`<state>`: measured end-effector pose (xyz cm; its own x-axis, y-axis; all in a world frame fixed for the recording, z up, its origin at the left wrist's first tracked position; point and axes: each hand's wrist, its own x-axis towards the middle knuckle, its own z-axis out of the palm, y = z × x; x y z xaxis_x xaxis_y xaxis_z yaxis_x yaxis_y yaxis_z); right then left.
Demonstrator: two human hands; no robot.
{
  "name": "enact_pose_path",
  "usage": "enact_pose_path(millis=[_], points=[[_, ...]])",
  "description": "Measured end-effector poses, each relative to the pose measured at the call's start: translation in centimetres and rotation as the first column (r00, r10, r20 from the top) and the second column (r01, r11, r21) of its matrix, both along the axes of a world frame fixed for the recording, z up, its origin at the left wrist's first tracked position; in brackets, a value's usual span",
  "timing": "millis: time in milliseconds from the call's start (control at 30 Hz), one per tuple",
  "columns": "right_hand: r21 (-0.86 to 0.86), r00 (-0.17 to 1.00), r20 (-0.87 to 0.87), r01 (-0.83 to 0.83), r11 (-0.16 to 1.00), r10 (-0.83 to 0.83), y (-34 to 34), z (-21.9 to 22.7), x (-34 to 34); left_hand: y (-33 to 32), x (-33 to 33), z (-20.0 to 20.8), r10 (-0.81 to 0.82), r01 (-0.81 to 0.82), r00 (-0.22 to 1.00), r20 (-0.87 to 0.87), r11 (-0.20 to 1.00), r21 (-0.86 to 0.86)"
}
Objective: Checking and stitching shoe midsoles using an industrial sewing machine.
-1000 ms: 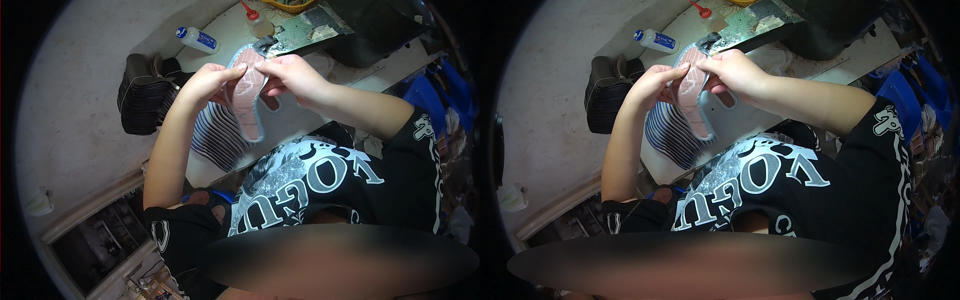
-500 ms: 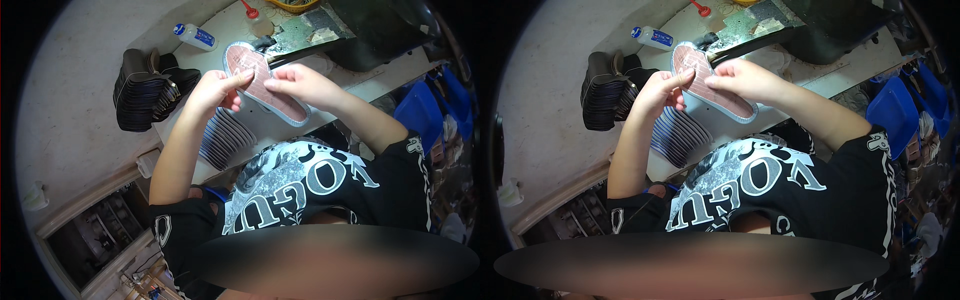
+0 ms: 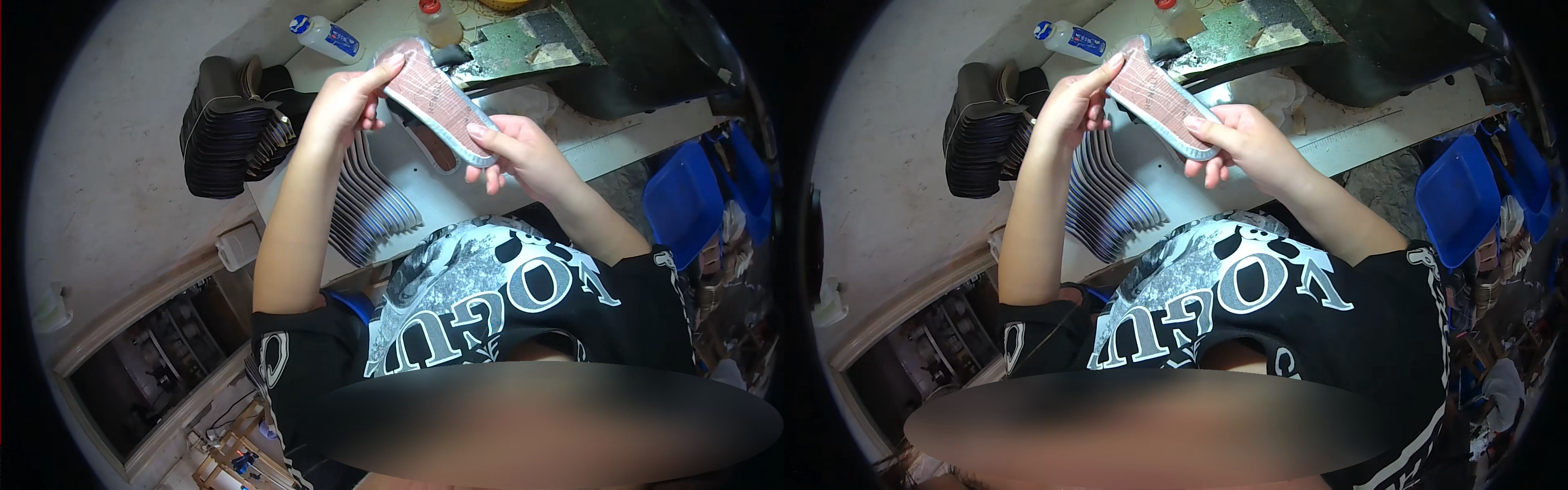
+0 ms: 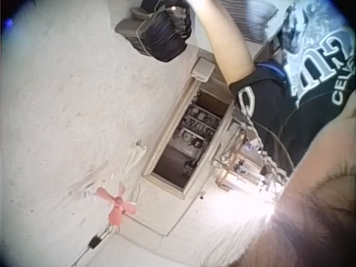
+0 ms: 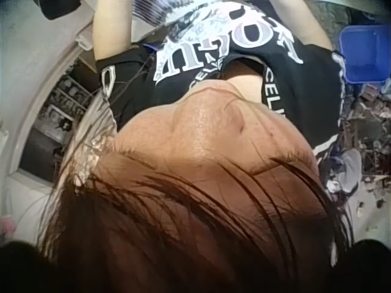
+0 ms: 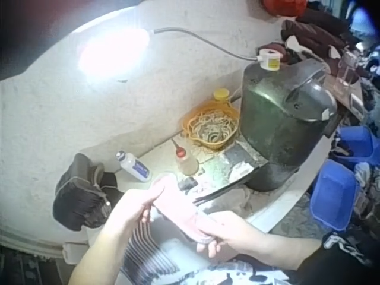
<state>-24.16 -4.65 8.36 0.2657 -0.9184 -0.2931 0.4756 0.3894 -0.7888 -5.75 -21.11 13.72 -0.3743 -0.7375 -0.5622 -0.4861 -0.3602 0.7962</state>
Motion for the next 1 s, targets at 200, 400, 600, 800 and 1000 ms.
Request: enact_pose_path(millis=[200, 400, 600, 800, 1000], points=[[-0.053, 0.997, -0.061, -0.054, 0.997, 0.051, 0.7, 2.9, 3.2, 0.7, 2.8, -0.9, 0.104, -0.096, 0.885, -0.454, 0.995, 0.041], [-0.116, 0.975, -0.135, -0.194, 0.974, 0.178, 2.8, 4.2, 4.0, 8.3, 3.5, -0.1, 0.161, -0.051, 0.482, -0.861, 0.986, 0.156], [-0.417, 0.980, -0.187, -0.149, 0.897, 0.076, 3.3, 3.5, 3.9, 11.0, 2.5, -0.8, 0.255, -0.091, 0.423, -0.869, 0.967, 0.239], [-0.721, 0.668, -0.470, 0.085, 0.687, -0.576, 1.8, 5.0, 4.2, 12.7, 3.5, 0.0, 0.261, -0.273, 0.572, -0.778, 0.955, 0.119], [-0.774, 0.591, -0.541, -0.072, 0.629, -0.598, 0.6, 5.9, 3.8, 14.4, 2.2, 0.8, 0.173, -0.408, 0.714, -0.678, 0.890, -0.203]])
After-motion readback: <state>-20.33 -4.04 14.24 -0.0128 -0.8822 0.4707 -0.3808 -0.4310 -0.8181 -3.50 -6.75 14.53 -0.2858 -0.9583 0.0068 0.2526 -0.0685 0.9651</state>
